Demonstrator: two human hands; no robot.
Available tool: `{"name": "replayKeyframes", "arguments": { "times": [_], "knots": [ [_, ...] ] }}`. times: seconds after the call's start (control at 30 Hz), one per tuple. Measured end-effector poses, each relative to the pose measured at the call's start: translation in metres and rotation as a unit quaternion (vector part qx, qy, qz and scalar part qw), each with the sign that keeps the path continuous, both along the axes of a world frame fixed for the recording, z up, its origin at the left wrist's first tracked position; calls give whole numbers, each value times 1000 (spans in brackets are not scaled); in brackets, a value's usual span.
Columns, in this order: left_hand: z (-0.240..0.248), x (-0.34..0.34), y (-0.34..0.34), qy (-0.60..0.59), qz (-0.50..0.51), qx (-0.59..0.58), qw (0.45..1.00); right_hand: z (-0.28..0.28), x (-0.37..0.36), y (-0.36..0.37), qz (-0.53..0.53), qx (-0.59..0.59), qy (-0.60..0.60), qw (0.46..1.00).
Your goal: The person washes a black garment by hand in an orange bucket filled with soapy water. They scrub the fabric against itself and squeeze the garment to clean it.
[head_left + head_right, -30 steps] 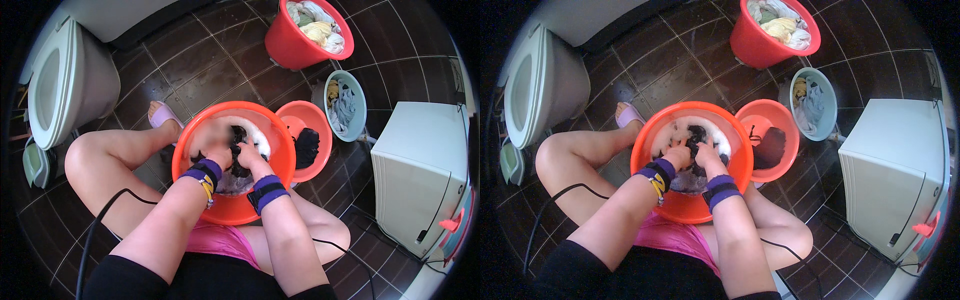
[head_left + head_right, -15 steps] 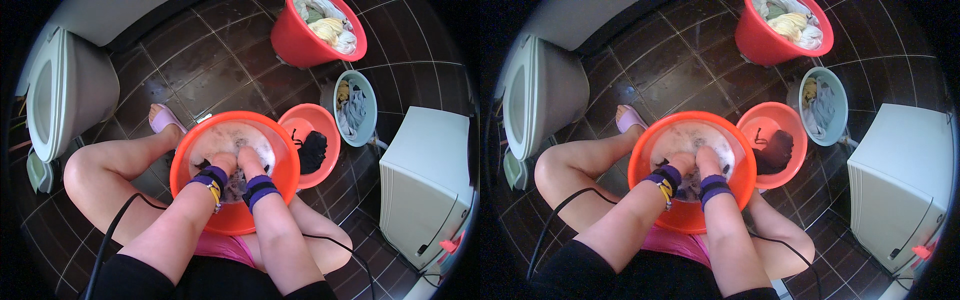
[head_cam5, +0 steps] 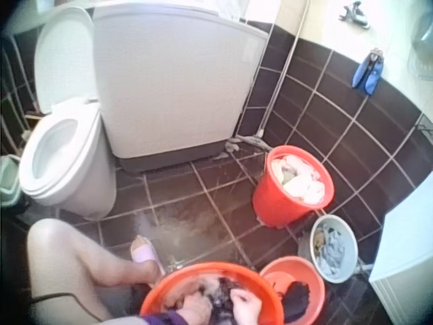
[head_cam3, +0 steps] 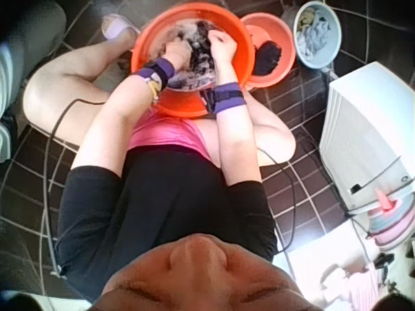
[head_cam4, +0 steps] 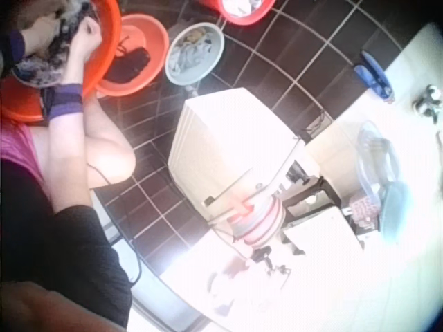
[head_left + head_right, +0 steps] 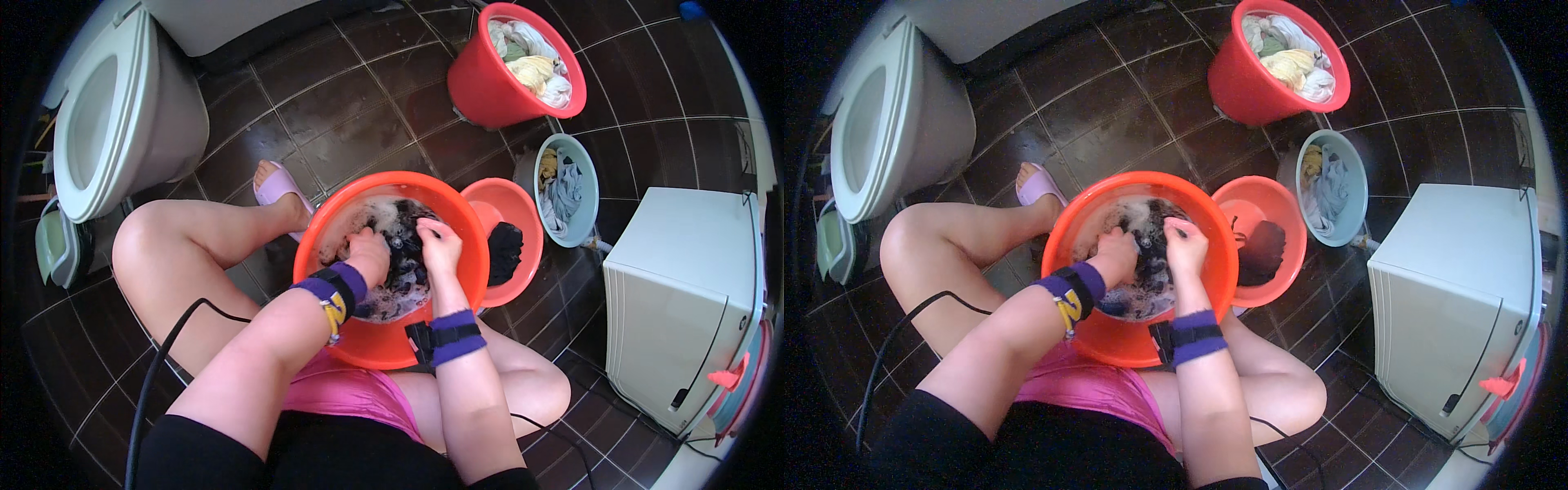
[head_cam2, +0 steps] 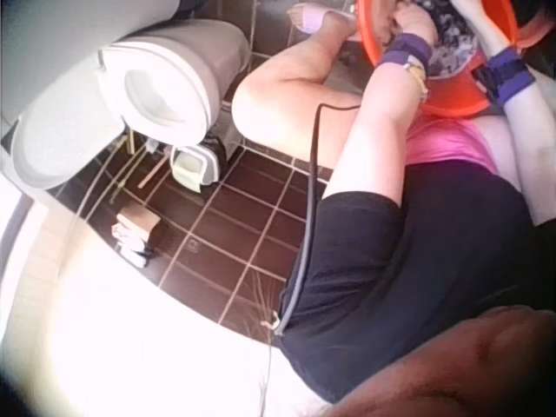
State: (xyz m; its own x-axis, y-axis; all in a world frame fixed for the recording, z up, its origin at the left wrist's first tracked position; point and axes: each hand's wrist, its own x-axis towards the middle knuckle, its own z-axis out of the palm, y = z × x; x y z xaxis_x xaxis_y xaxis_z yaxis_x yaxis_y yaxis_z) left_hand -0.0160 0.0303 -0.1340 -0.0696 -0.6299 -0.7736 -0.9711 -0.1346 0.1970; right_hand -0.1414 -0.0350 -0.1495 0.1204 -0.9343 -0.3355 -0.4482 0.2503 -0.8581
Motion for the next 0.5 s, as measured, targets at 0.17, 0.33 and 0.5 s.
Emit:
{"name": "replayKeyframes", "arguments": {
  "times": [0.17,0.33,0.5],
  "knots": [
    [39,15,31,19,-7,27,999,65,-25,3,14,-90,-100,991],
    [68,20,45,57,-7,-29,998,133,-49,22,-17,-77,-197,977],
    [84,34,65,88,-54,-161,981,199,-49,60,-11,-70,-280,957]
  ]
}}
